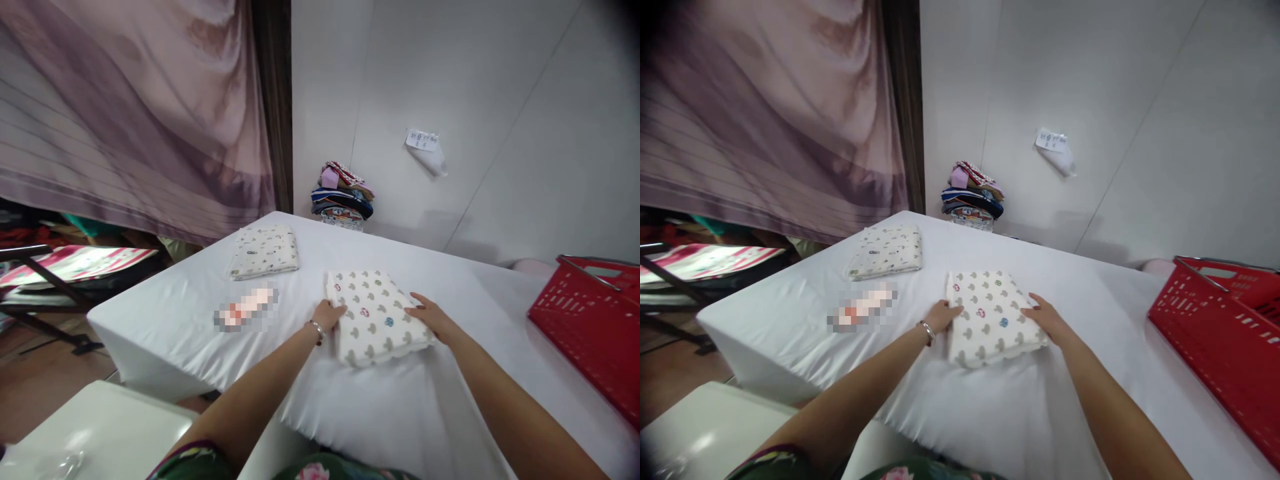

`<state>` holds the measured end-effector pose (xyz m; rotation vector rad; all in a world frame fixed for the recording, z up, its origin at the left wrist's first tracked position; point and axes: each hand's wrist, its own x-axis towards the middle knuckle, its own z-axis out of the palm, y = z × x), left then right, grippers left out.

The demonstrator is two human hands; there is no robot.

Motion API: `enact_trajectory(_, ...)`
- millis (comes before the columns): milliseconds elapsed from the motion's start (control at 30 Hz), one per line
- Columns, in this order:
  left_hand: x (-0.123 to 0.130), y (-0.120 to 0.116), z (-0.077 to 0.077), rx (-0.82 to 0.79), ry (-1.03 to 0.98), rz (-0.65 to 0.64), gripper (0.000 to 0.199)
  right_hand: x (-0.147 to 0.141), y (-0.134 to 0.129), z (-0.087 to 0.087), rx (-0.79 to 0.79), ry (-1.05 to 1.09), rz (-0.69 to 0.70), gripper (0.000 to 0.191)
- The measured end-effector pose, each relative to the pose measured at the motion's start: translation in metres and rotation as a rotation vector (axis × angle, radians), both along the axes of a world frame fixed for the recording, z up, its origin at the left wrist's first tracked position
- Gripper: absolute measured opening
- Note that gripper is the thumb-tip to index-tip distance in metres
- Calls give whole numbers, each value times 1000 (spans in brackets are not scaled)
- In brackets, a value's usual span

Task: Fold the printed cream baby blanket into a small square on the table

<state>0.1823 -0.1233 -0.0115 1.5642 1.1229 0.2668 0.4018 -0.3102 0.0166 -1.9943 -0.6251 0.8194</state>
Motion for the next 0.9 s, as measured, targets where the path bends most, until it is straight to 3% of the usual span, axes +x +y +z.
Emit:
enact_trajectory(133, 16, -62, -3, -269, -47, -120, 47, 60, -18, 0, -183, -254, -70, 66)
enact_trajectory(233, 18, -84, 0, -443, -143, -245, 46, 86, -22, -5, -269, -388, -68, 60)
enact_trajectory(333, 13, -67, 4, -361, -146, -233, 27, 88, -26, -12, -279, -434, -61, 57)
enact_trajectory(467, 12, -16, 3, 25, -95, -71, 21, 76, -48, -21, -307, -454, -235, 63)
enact_trajectory(600, 31, 17, 3, 334, -34, -61, 28, 58, -74, -27, -218, -183, -439, 82)
enact_trajectory(700, 52, 24, 4, 348, -7, -130, 32, 45, -81, -26, -135, 3, -494, 87)
enact_trajectory(900, 66, 18, -2, 329, 71, -208, 25, 55, -72, -24, -15, 32, -476, 80)
